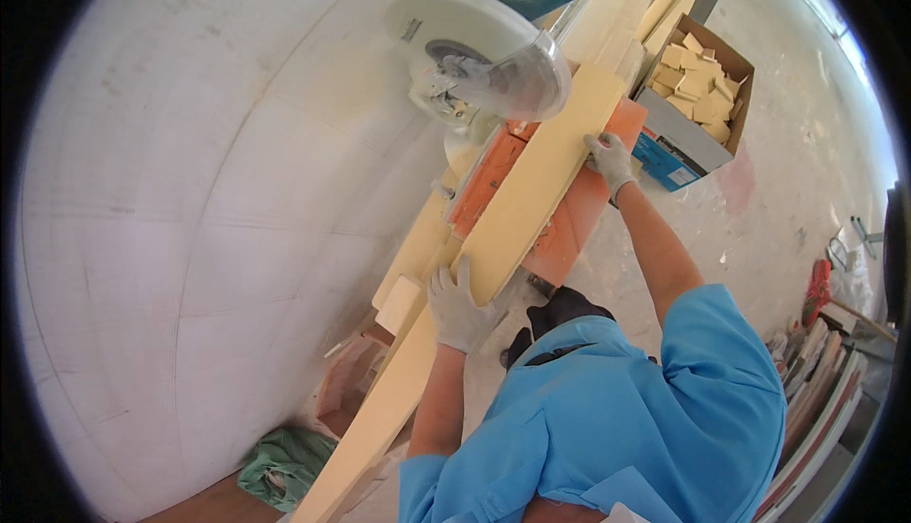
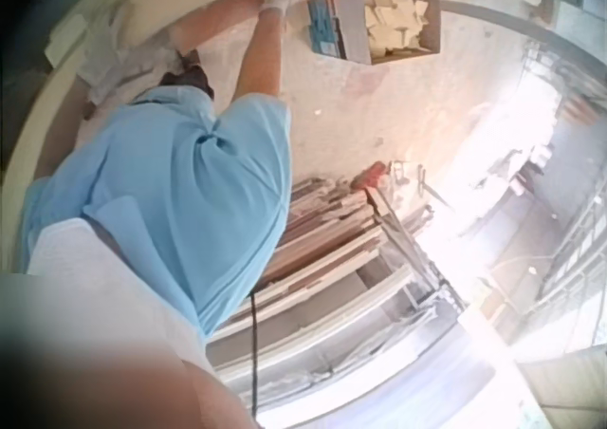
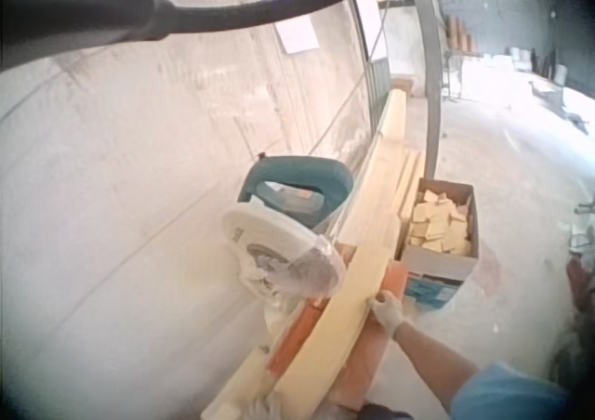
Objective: The person uses a miter saw to cut small rectangular pieces from a long wooden plank. They position the plank, lower the saw to make cuts, and place the cut pieces into a cardboard box. The process is repeated multiple times.
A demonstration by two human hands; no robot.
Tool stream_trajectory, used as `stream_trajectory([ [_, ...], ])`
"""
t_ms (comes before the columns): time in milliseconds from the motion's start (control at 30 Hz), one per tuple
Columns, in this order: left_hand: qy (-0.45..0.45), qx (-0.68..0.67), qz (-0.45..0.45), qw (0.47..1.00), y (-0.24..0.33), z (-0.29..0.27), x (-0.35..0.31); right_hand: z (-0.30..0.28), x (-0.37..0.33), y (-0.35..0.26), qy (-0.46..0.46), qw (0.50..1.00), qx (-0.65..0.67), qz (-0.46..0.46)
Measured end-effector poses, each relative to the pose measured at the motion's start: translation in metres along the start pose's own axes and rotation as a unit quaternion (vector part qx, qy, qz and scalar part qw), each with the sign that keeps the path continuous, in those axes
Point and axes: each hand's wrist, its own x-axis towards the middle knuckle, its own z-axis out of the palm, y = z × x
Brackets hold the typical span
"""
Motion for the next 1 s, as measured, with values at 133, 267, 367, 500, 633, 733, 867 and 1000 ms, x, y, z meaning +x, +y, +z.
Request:
stream_trajectory([
  [133, -0.063, -0.045, -0.048, 0.996, 0.004, 0.0, 0.002, 0.009, 0.008, -0.004, 0.023, 0.999, 0.005, 0.031],
  [267, -0.031, -0.044, -0.032, 0.998, -0.001, 0.001, 0.003, 0.012, 0.006, -0.004, 0.014, 0.997, 0.065, 0.028],
  [367, -0.022, -0.053, -0.014, 0.998, -0.009, -0.001, 0.001, 0.014, 0.002, -0.003, -0.016, 0.995, 0.093, 0.04],
  [500, -0.044, -0.032, -0.019, 0.998, -0.027, -0.006, -0.01, 0.025, -0.011, -0.002, -0.035, 0.994, 0.081, 0.063],
  [633, -0.04, -0.051, -0.043, 0.997, -0.049, -0.004, -0.027, 0.039, -0.03, -0.002, -0.057, 0.996, 0.042, 0.062],
  [733, -0.039, -0.04, -0.068, 0.996, -0.066, -0.004, -0.043, 0.049, -0.043, -0.001, -0.107, 0.992, 0.022, 0.056],
  [867, -0.04, -0.045, -0.079, 0.995, -0.084, -0.005, -0.061, 0.06, -0.057, 0.002, -0.13, 0.99, 0.015, 0.05],
  [1000, -0.037, -0.034, -0.083, 0.995, -0.1, -0.005, -0.081, 0.066, -0.07, 0.006, -0.157, 0.986, -0.024, 0.041],
])
